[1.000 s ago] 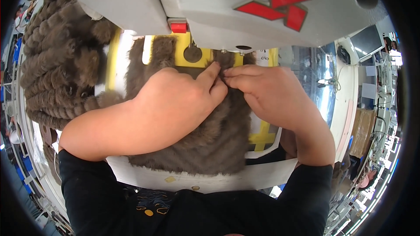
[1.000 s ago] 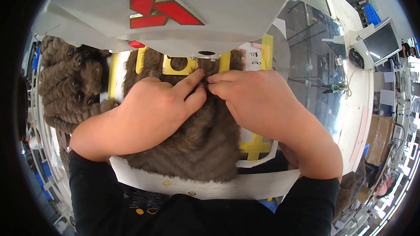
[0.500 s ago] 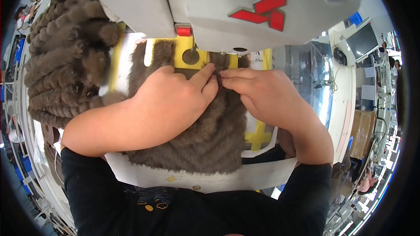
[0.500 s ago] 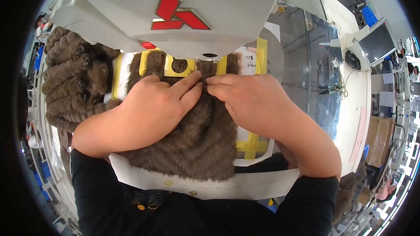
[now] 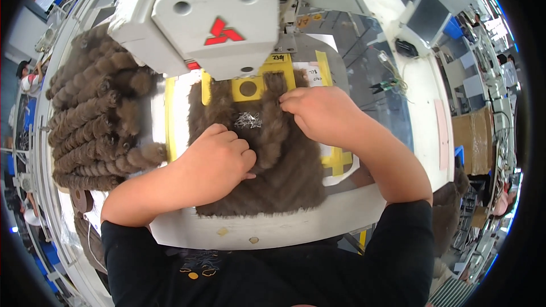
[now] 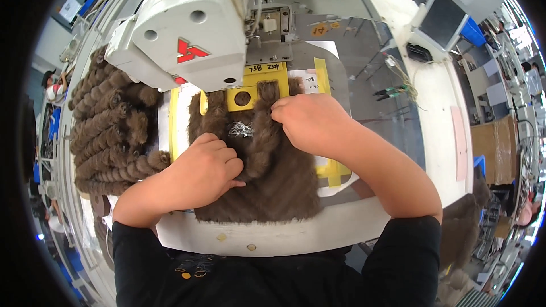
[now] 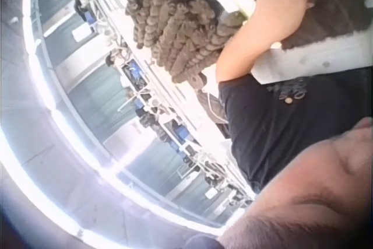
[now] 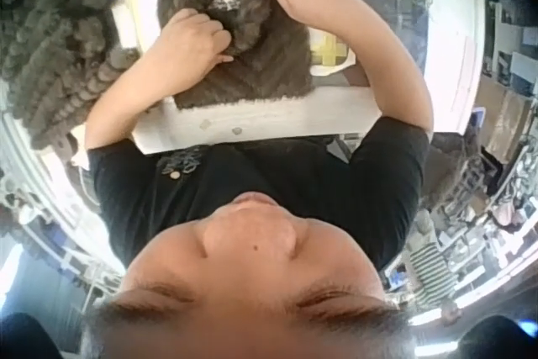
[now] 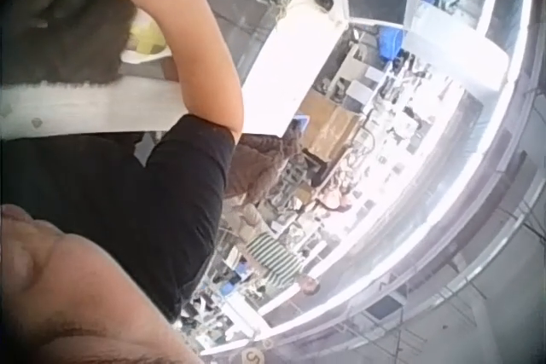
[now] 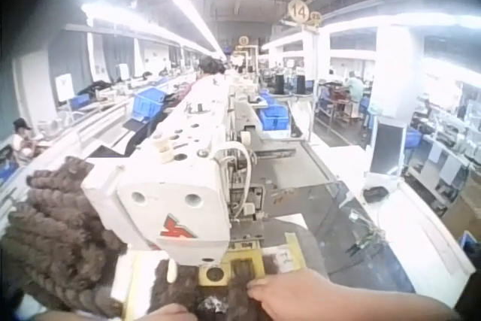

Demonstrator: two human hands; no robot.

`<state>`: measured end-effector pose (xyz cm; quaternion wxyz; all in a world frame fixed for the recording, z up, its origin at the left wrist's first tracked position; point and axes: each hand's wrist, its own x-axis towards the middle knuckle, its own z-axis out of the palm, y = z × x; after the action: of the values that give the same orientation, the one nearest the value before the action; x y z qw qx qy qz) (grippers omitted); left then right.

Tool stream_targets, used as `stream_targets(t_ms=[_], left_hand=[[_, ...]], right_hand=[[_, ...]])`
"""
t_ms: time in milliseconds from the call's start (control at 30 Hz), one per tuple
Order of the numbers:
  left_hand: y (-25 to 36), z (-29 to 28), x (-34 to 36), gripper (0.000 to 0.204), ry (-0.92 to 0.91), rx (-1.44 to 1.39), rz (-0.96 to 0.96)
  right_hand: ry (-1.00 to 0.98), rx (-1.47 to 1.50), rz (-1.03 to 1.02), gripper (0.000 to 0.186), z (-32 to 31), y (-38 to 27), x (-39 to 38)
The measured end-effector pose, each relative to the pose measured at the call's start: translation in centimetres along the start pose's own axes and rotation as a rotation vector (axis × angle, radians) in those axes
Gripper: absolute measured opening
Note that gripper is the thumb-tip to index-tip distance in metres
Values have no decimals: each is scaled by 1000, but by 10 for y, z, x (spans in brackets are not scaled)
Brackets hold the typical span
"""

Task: Sewing fur pieces onto a fabric base using an industrial sewing machine.

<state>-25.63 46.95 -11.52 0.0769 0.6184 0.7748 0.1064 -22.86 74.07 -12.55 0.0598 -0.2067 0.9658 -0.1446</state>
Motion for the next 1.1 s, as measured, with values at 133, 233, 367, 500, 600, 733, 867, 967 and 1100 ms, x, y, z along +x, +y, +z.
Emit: stream_targets(t_ms=[133, 233, 367, 500, 600, 733, 867, 967, 1100], left_hand=[[5, 19, 16, 21, 128, -62, 22], [13, 34, 31, 23, 222, -77, 26], [24, 29, 41, 29, 249, -104, 8], [48, 23, 27, 28, 308, -153, 44], [71, 28, 2, 33, 307, -263, 181], [74, 53, -17, 34, 185, -203, 372], [70, 63, -25, 48, 299, -53, 380], [53, 67, -37, 61, 427, 34, 305], [40, 79, -41, 55, 495, -189, 87]], right_hand=[[217, 107, 30, 34, 19, 24, -35], [343, 406, 312, 38, 30, 17, -74], [458, 1154, 632, 54, 35, 17, -100], [455, 1568, 747, 60, 23, -6, -103], [364, 1694, 683, 65, 56, -10, -101], [362, 1377, 614, 50, 58, -37, -120], [566, 883, 453, 24, 56, -52, -130], [709, 812, 429, 23, 33, -57, -152], [900, 671, 433, 30, 1, -43, -210]])
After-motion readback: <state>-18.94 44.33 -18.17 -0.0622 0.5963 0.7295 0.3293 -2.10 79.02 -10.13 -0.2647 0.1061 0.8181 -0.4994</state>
